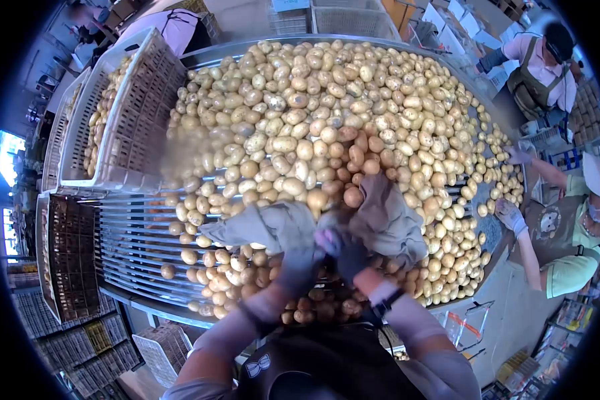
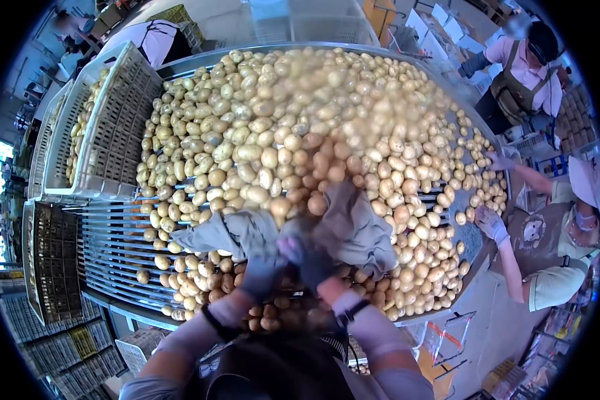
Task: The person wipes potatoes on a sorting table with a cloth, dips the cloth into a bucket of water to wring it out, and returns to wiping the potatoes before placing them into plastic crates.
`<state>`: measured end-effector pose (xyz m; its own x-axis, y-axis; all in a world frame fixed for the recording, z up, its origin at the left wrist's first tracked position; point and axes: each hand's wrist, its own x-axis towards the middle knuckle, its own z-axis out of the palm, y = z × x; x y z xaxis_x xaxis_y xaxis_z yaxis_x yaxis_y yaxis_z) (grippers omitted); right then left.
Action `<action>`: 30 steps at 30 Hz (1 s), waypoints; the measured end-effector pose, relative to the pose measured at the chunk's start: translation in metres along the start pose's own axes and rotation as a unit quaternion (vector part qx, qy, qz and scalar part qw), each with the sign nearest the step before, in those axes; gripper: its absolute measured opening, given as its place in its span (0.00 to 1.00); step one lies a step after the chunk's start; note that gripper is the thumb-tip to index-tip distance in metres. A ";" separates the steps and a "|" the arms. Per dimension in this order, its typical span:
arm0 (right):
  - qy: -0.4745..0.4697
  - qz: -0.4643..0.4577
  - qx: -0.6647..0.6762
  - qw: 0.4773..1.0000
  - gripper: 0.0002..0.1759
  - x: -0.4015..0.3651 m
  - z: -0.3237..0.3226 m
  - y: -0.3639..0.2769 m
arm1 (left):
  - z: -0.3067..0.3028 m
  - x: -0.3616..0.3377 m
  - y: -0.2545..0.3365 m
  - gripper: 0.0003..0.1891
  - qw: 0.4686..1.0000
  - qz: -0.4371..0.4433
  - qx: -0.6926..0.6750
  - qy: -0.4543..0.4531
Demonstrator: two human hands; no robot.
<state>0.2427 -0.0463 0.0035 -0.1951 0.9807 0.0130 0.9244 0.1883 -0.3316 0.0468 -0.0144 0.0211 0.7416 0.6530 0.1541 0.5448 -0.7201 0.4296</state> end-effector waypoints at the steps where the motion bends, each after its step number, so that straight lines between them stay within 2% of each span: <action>1: -0.035 0.050 -0.054 0.997 0.29 0.030 -0.009 0.002 | 0.009 0.042 -0.010 0.13 0.961 -0.039 0.272 -0.015; 3: 0.012 0.054 -0.115 0.992 0.26 0.068 0.000 0.021 | -0.003 0.103 -0.011 0.16 0.986 -0.140 0.076 0.052; 4: 0.032 0.052 -0.135 0.989 0.26 0.080 0.002 0.024 | -0.007 0.112 -0.013 0.16 0.984 -0.143 0.085 0.063; 6: 0.108 0.107 -0.094 0.984 0.27 0.088 -0.008 0.014 | -0.015 0.122 -0.021 0.22 0.978 -0.144 0.150 -0.018; 7: 0.042 0.102 -0.073 0.991 0.29 0.079 -0.020 0.005 | -0.014 0.101 -0.019 0.23 0.984 -0.136 0.110 -0.022; 9: -0.066 0.004 -0.153 0.986 0.27 0.040 -0.040 -0.011 | -0.013 0.046 -0.010 0.25 0.996 -0.080 0.026 -0.011; 10: -0.075 0.002 -0.043 0.996 0.29 0.010 -0.040 -0.015 | -0.010 0.008 -0.005 0.25 0.999 -0.034 -0.022 -0.004; 11: -0.095 -0.056 -0.055 0.992 0.31 -0.023 -0.028 -0.017 | 0.005 -0.035 -0.004 0.26 0.997 -0.014 -0.070 0.033; 12: -0.091 -0.058 -0.033 0.994 0.32 -0.056 -0.014 -0.021 | -0.056 -0.031 0.030 0.24 0.977 -0.092 -0.090 -0.170; 13: -0.105 -0.054 0.028 0.993 0.29 -0.069 -0.018 -0.034 | -0.031 -0.043 0.019 0.23 0.982 -0.068 -0.143 -0.099; 14: -0.102 -0.053 0.025 0.993 0.29 -0.055 -0.016 -0.034 | -0.006 -0.056 0.009 0.22 0.981 -0.036 -0.190 -0.030; 16: -0.097 -0.009 0.038 0.995 0.29 -0.044 -0.010 -0.037 | -0.008 -0.046 0.016 0.19 0.999 -0.035 -0.020 -0.015; 17: -0.033 -0.027 0.023 0.999 0.24 -0.029 0.026 -0.018 | -0.015 -0.020 0.018 0.15 0.987 -0.128 0.001 -0.096; 18: -0.181 0.149 0.012 0.972 0.19 0.011 0.014 -0.022 | -0.006 -0.006 0.001 0.12 0.988 -0.114 -0.104 0.020; 19: -0.024 -0.015 -0.152 0.988 0.19 0.029 0.027 -0.002 | 0.004 0.016 -0.025 0.11 0.991 -0.107 -0.025 -0.075; 20: -0.019 -0.021 -0.154 0.988 0.19 0.034 0.048 0.017 | -0.017 0.045 -0.022 0.12 0.982 -0.158 -0.011 -0.103; 21: 0.047 -0.008 -0.127 0.991 0.18 0.048 0.067 0.036 | -0.038 0.066 -0.014 0.13 0.969 -0.211 0.006 -0.125; 22: 0.113 0.002 -0.097 0.989 0.18 0.065 0.056 0.032 | -0.041 0.068 -0.013 0.13 0.970 -0.217 0.015 -0.111; 23: 0.122 -0.012 -0.097 0.988 0.18 0.062 0.044 0.027 | -0.045 0.066 -0.012 0.13 0.967 -0.220 -0.055 -0.117; 24: 0.030 0.002 0.007 1.000 0.22 0.054 -0.002 0.009 | -0.045 0.061 -0.018 0.13 0.960 -0.220 -0.127 -0.120; 25: -0.065 0.015 0.109 0.992 0.26 0.053 -0.033 -0.005 | -0.023 0.050 -0.041 0.12 0.958 -0.122 -0.257 -0.037; 26: -0.059 0.004 0.108 0.992 0.26 0.046 -0.034 0.000 | -0.038 0.045 -0.044 0.12 0.960 -0.124 -0.248 -0.028; 28: -0.006 -0.033 0.130 0.991 0.28 0.013 -0.044 0.012 | -0.077 0.034 -0.034 0.09 0.868 -0.114 -0.482 0.045; 30: 0.055 -0.063 0.134 0.987 0.27 -0.010 -0.073 0.003 | -0.188 0.032 0.009 0.09 0.890 -0.014 -0.440 0.120</action>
<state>0.2718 -0.0513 0.0714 -0.2534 0.9528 0.1670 0.7725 0.3032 -0.5579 0.0020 0.0446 0.1968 0.5694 0.7753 0.2734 -0.0340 -0.3100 0.9501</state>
